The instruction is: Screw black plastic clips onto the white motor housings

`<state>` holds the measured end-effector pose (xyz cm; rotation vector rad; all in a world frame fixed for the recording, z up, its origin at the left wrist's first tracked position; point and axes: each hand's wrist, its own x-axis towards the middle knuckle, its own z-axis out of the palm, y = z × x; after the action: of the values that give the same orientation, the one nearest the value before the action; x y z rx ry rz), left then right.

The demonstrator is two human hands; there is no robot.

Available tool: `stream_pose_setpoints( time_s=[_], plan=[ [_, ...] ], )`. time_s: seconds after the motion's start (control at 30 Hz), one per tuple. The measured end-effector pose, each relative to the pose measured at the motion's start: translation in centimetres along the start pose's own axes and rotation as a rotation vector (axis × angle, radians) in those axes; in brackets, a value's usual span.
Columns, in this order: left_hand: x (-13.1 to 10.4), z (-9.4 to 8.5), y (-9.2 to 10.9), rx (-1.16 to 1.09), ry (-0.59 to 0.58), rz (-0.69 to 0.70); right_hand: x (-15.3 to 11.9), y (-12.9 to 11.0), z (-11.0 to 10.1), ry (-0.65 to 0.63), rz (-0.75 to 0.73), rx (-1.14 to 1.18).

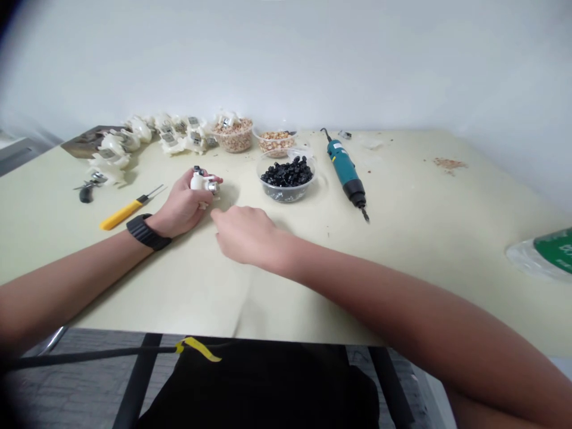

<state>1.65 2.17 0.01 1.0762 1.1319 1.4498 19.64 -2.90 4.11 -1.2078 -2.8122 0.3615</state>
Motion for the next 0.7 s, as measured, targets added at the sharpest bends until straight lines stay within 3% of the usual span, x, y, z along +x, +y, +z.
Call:
stream_pose_setpoints(
  time_s=[0.2, 0.3, 0.47, 0.7],
  plan=[
    [-0.1, 0.0, 0.0, 0.001, -0.081, -0.036, -2.2, 3.9, -1.5, -0.016, 0.208, 0.026],
    [-0.3, 0.1, 0.1, -0.035, -0.092, -0.039, -2.8, 5.3, -2.0, 0.103, 0.277, 0.129],
    [-1.4, 0.7, 0.5, -0.053, -0.233, -0.076, -3.4, 6.6, -1.7, 0.325, 0.197, 0.353],
    [-2.5, 0.8, 0.8, -0.045, -0.418, -0.186, -3.6, 7.2, -0.6, 0.369, 0.091, 0.29]
  ],
)
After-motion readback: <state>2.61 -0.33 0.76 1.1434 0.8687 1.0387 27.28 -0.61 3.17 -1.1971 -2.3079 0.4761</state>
